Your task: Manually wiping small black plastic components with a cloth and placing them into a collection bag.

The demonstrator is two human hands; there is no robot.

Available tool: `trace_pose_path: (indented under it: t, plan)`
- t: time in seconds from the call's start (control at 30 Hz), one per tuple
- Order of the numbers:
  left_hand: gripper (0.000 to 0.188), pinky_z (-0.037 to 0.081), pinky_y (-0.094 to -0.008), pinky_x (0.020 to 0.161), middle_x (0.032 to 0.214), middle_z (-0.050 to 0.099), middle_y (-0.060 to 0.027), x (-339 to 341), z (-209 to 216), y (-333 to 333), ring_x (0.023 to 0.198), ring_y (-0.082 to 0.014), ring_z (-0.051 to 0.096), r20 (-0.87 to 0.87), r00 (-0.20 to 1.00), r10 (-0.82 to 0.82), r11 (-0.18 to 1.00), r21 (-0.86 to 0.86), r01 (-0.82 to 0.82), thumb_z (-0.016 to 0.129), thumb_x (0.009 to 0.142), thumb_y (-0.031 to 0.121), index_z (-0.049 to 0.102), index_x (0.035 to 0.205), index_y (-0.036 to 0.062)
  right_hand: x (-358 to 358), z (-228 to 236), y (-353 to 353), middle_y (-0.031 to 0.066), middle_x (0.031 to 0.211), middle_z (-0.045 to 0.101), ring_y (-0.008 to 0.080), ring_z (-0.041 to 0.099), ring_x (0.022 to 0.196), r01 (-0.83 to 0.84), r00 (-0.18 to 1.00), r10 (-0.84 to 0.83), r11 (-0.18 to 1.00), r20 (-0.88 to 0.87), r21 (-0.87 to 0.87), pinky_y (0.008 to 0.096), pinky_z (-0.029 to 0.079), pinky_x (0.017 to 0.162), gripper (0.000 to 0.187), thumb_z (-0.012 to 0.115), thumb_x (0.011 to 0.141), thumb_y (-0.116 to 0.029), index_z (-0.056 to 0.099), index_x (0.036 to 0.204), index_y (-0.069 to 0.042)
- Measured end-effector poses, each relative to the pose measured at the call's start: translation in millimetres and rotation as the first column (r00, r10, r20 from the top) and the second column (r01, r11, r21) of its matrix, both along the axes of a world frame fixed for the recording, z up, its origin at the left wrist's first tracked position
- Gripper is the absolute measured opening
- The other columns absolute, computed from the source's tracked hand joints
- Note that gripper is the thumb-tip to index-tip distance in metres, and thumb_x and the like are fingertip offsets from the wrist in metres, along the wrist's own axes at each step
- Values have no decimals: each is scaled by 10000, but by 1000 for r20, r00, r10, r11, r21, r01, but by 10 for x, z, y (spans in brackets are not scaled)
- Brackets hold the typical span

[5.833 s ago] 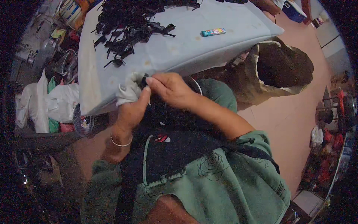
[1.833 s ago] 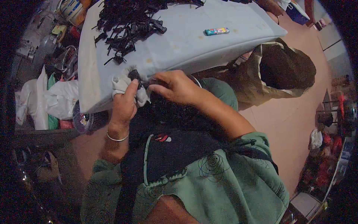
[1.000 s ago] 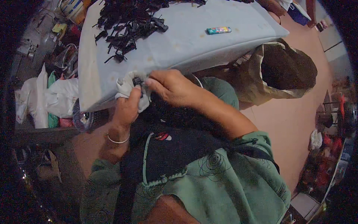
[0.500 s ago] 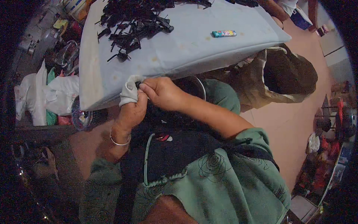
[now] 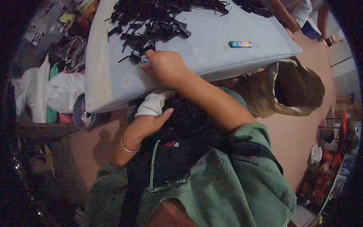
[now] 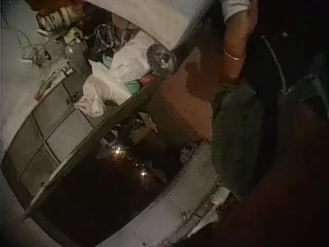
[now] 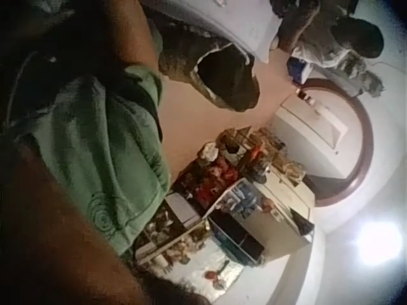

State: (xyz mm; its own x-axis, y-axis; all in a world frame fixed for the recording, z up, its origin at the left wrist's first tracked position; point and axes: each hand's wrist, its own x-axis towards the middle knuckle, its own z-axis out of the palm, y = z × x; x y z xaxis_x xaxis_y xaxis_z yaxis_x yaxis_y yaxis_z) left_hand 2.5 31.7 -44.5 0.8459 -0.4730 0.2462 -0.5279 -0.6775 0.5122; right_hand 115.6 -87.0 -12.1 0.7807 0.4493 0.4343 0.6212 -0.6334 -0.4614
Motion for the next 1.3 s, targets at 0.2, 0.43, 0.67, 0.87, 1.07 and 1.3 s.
trace_pose_path:
  t: [0.2, 0.43, 0.67, 0.87, 1.07, 1.3]
  plan:
    - [223, 450, -279, 650, 879, 553, -114, 20, 73, 39, 727, -176, 547, -141, 986, 92, 900, -412, -143, 533, 820, 108, 517, 1022, 12, 75, -157, -65, 157, 657, 556, 358, 562, 628, 62, 997, -56, 993, 59, -105, 443, 443, 545, 143, 527, 751, -187, 502, 735, -47]
    - [244, 461, -220, 591, 883, 577, -99, 60, 176, -9, 692, -101, 567, -167, 920, 355, 771, -504, -389, 533, 840, 112, 507, 1047, -13, -421, 83, -635, 144, 696, 542, 340, 553, 631, 43, 996, -24, 972, 82, -231, 426, 441, 538, 102, 525, 755, -144, 494, 748, -47]
    - [240, 455, -303, 614, 812, 572, -129, 152, 396, -60, 703, -211, 562, -204, 933, 295, 847, -396, -355, 547, 795, 55, 514, 1022, -15, -619, 273, -598, 89, 685, 514, 287, 533, 596, -409, 868, 464, 870, 176, -276, 391, 430, 501, 134, 583, 734, -146, 524, 806, -49]
    - [238, 436, -205, 506, 808, 556, -32, 56, 607, -118, 603, -61, 509, -544, 832, -111, 590, -710, -385, 482, 830, 18, 480, 1068, 2, -702, 86, -454, 63, 572, 500, 107, 466, 511, -59, 970, 147, 917, -195, 395, 264, 392, 463, 169, 651, 757, -128, 526, 730, -18]
    - [247, 447, -220, 511, 797, 556, -38, 36, 450, -156, 603, -79, 526, -417, 903, 105, 670, -642, -374, 518, 806, 23, 486, 1049, -4, -690, 146, -453, 157, 580, 490, 250, 451, 490, -27, 897, 247, 858, -367, 513, 337, 386, 478, 238, 564, 827, -208, 504, 732, 2]
    - [236, 463, -327, 593, 822, 583, -136, 97, 328, -186, 654, -260, 581, 82, 949, 304, 850, -474, -231, 543, 760, 57, 525, 986, -6, -756, 29, -398, 16, 562, 433, 78, 364, 566, -46, 874, 242, 906, -423, 422, 276, 361, 498, 267, 468, 893, -207, 517, 745, 9]
